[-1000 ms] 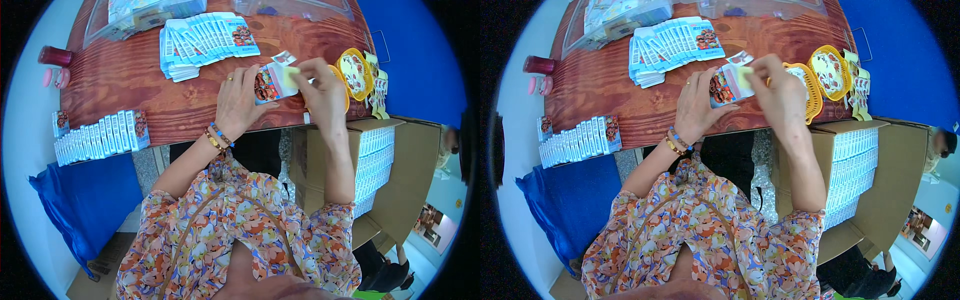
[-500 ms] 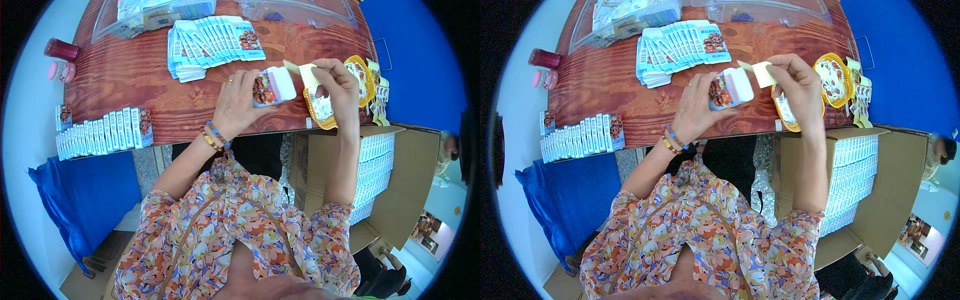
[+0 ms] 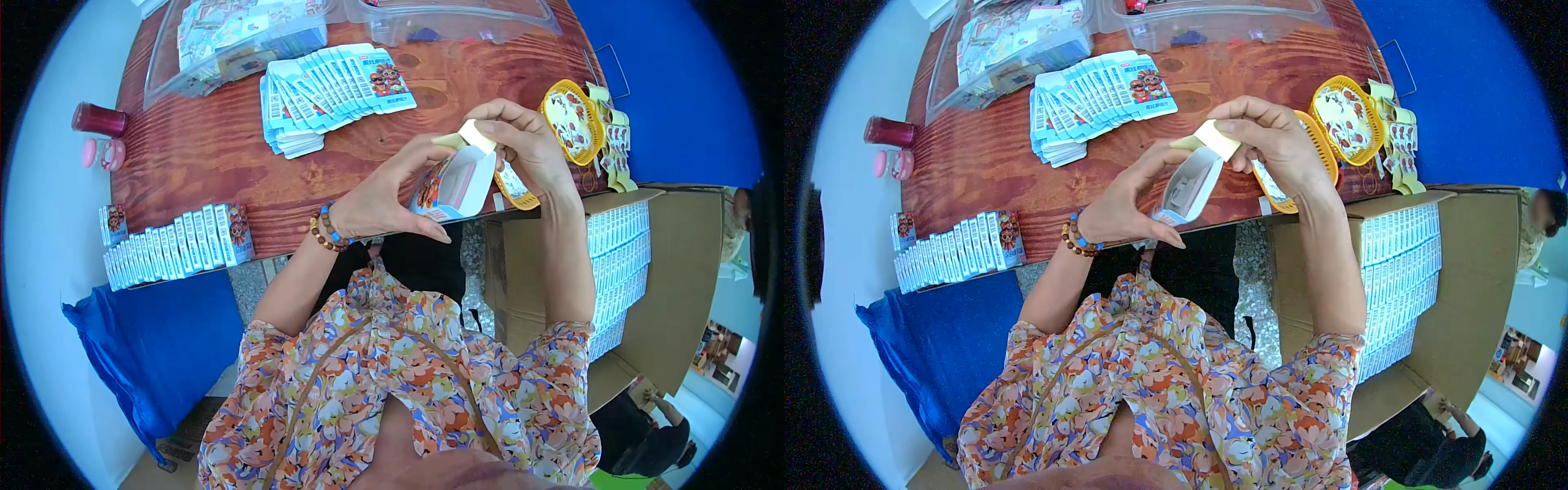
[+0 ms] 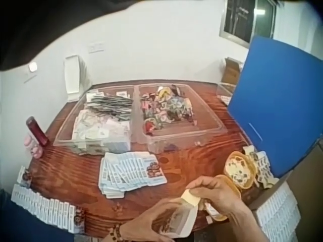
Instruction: Packaging small toys into individual boxes and organizing them.
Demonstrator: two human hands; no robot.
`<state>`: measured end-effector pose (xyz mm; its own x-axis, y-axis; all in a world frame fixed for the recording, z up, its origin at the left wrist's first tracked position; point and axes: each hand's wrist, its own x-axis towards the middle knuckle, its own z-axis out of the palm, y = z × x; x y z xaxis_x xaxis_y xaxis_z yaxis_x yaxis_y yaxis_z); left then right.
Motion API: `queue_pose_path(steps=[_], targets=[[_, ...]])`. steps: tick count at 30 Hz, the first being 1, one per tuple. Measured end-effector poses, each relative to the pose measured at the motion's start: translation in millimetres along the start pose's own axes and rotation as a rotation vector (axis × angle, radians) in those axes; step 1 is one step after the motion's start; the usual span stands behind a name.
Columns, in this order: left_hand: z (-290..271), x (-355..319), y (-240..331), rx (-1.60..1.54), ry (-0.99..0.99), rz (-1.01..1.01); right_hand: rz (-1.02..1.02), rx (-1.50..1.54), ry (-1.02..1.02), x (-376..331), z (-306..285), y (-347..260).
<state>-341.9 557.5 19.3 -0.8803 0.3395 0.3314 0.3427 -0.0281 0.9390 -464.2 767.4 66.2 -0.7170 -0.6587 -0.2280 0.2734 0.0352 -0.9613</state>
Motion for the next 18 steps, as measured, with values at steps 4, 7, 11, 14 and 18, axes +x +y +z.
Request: queue_pose_path(steps=[4,7,11,14,18], targets=[[4,-5,-1,0.052,0.03,-0.147,-0.144,-0.43,0.3,-2,-19,-4],[7,-6,-5,0.222,0.015,-0.181,-0.235,-1.022,0.806,-4,-69,-17],[8,-8,-13,0.452,0.02,-0.044,0.129,-1.539,0.727,-13,-110,-17],[7,-7,-15,0.526,0.026,-0.034,-0.191,-1.233,0.562,-15,-48,-24],[4,-12,-12,0.572,0.026,-0.05,-0.108,-0.745,-0.105,6,15,-14]])
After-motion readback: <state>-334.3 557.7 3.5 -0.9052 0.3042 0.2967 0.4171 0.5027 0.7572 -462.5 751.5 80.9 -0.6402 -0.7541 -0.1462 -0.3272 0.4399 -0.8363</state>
